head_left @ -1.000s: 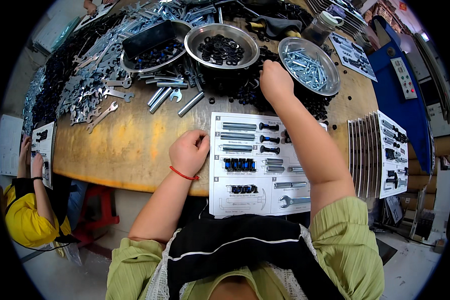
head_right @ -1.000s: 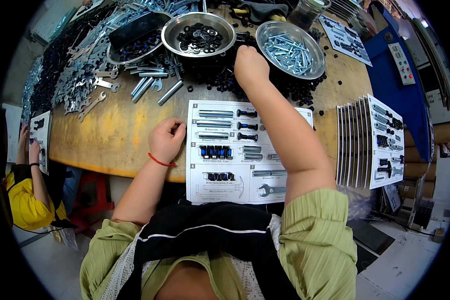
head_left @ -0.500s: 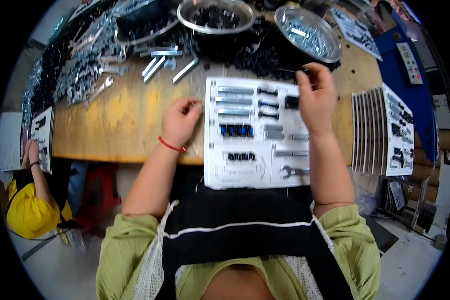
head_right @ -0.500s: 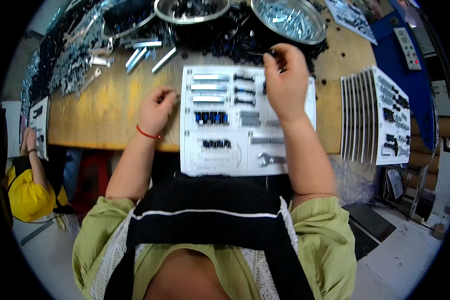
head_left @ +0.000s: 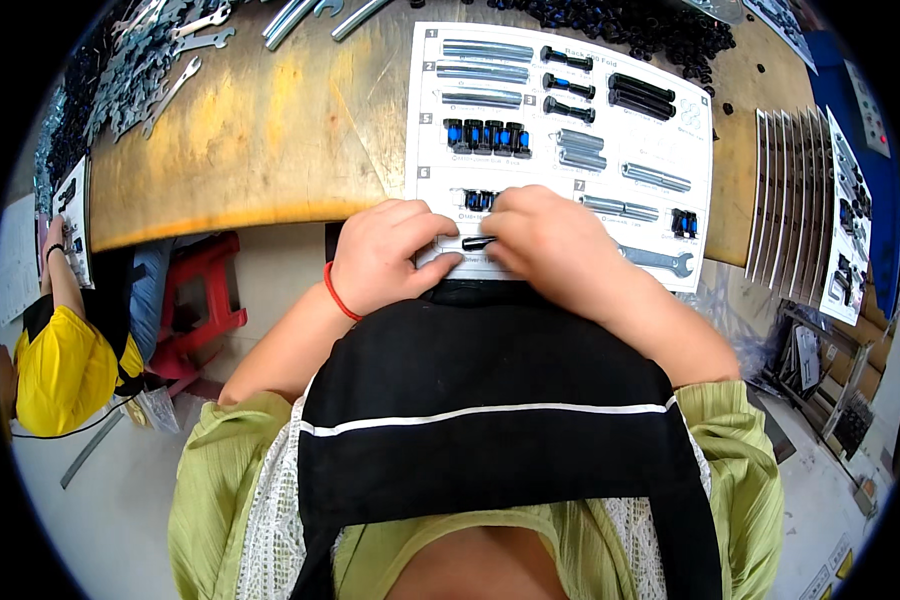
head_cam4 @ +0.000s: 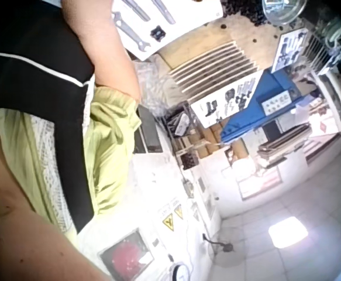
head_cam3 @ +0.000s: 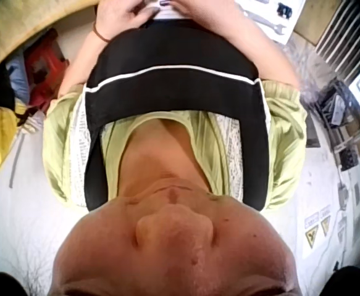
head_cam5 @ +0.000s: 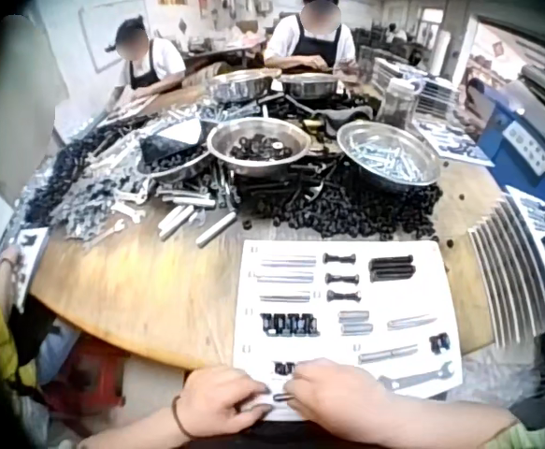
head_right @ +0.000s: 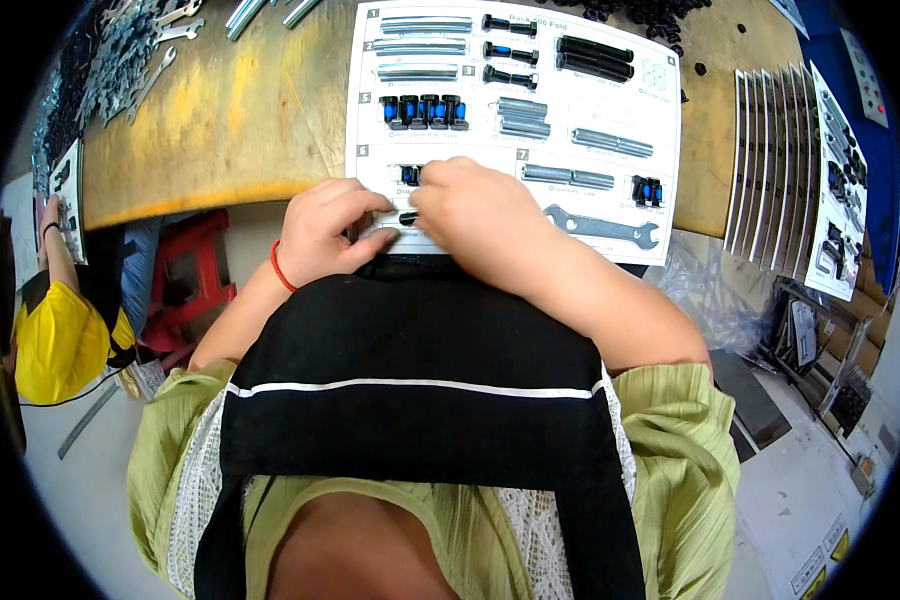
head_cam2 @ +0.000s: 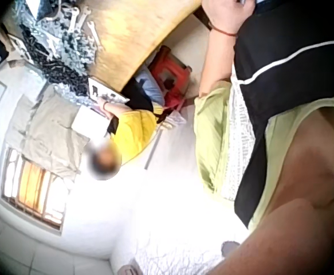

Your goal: The person assembles hardware kits by picking bolts, nuts, washers, and other fasteners from bowls and placing them into designated slots on a printed cardboard template. The person repeatedly completes one template, stacks it, and begins a new one.

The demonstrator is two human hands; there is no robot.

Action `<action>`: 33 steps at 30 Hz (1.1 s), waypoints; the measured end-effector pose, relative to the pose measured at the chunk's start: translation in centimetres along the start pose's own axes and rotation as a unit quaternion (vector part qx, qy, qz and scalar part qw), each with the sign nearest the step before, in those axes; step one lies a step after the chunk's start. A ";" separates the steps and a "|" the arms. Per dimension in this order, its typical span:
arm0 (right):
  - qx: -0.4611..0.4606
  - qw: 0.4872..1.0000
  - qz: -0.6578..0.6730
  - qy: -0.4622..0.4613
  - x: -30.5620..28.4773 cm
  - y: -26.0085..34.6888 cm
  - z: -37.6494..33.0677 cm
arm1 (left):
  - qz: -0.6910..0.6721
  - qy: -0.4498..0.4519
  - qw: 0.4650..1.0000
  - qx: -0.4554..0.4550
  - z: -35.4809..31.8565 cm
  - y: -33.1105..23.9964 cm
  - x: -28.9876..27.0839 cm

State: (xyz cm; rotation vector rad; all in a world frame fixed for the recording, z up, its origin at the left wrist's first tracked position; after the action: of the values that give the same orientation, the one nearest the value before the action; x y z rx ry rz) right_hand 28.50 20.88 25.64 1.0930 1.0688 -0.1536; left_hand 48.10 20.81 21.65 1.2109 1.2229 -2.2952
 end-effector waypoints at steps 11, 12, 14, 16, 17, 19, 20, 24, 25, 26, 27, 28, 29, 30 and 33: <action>0.155 0.986 -0.048 -0.036 -0.7 -2.2 -4.4 | 0.065 -0.044 0.997 -0.016 0.4 -0.4 1.3; 0.151 0.986 -0.046 -0.044 -0.6 -2.3 -4.3 | 0.065 -0.040 0.997 -0.025 0.4 -0.4 1.3; 0.146 0.987 -0.045 -0.056 -0.6 -2.6 -4.2 | 0.075 -0.020 0.996 -0.042 0.6 -0.3 1.3; 0.144 0.987 -0.044 -0.060 -0.3 -2.7 -4.2 | 0.093 0.008 0.994 -0.057 0.2 -0.3 1.4; 0.138 0.987 -0.044 -0.064 -0.2 -2.8 -4.4 | 0.082 0.005 0.995 -0.054 0.2 -0.2 1.4; 0.143 0.988 -0.031 -0.052 -0.8 -2.7 -4.3 | 0.088 -0.002 0.995 -0.049 0.2 -0.1 1.2; 0.137 0.988 -0.025 -0.059 -1.0 -2.8 -4.3 | 0.087 0.000 0.995 -0.047 0.3 -0.2 1.0; 0.096 0.991 0.006 -0.091 -4.2 -2.8 -3.1 | 0.050 -0.008 0.997 -0.064 0.4 0.2 0.5; 0.084 0.990 0.009 -0.109 -5.4 -3.3 -2.9 | 0.038 -0.008 0.998 -0.059 0.5 0.5 0.5; 0.083 0.988 -0.032 -0.126 -6.8 -4.1 -2.5 | 0.023 -0.004 0.998 -0.057 0.6 0.5 0.3; 0.089 0.983 -0.049 -0.151 -8.7 -4.7 -1.9 | 0.013 -0.008 0.998 -0.061 0.7 0.5 -0.2; 0.120 0.974 -0.055 -0.184 -10.7 -5.4 -1.1 | 0.003 -0.012 0.998 -0.065 0.7 0.6 -0.7; 0.098 0.964 -0.044 -0.243 -12.8 -6.9 -0.5 | -0.010 -0.014 0.998 -0.067 0.8 0.8 -1.0; 0.132 0.951 -0.086 -0.265 -15.0 -8.2 0.7 | -0.016 -0.021 0.994 -0.105 0.5 1.4 -1.3; 0.159 0.911 -0.267 -0.272 -21.1 -11.8 4.5 | -0.013 -0.108 0.970 -0.215 -0.1 6.3 -0.7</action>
State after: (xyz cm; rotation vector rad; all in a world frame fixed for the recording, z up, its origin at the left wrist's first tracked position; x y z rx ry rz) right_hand 13.51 3.46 34.33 0.9316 0.8187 -1.0439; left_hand 52.21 16.98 18.62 0.7735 1.5487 -1.9672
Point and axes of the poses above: each hand's wrist, its own z-axis towards the middle knuckle, its own x-axis out of the palm, y = z × x, the point moved 3 cm from there along z, towards the middle knuckle, and after that the axes turned 9 degrees about z, right-handed, at the moved point
